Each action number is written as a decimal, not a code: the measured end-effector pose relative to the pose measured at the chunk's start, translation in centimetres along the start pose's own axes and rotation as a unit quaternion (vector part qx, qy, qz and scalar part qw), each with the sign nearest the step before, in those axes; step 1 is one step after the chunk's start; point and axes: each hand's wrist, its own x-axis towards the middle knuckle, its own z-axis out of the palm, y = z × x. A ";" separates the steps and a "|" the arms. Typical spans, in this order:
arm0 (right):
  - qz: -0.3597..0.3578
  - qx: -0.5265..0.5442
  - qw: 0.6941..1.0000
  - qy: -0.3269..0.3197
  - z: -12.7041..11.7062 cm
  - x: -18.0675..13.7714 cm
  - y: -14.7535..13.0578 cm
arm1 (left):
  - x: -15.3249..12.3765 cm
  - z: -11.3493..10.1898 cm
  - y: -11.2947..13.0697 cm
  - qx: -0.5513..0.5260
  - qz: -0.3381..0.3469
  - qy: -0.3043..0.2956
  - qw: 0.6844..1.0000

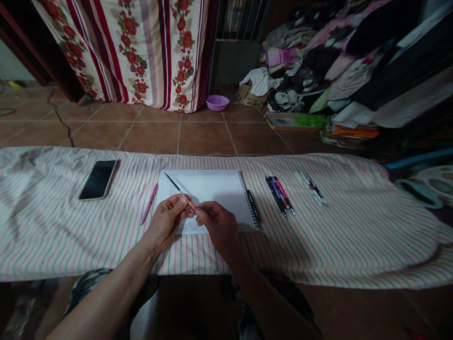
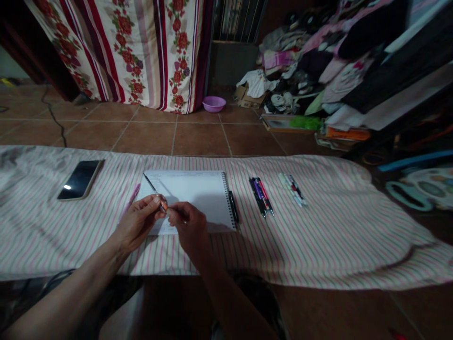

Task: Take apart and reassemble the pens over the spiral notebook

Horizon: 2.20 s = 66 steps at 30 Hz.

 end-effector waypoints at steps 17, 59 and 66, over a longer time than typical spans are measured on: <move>-0.003 -0.002 0.999 -0.035 0.0 0.0 0.6 | 0.1 0.1 0.1 0.019 0.024 -0.009 0.999; -0.127 -0.328 0.934 -0.062 -0.5 -0.6 1.5 | -0.3 -0.4 -1.2 0.032 -0.050 -0.009 0.998; -0.153 -0.361 0.919 -0.050 -0.6 -0.7 1.9 | -0.1 -0.6 -1.5 0.002 -0.062 -0.007 0.998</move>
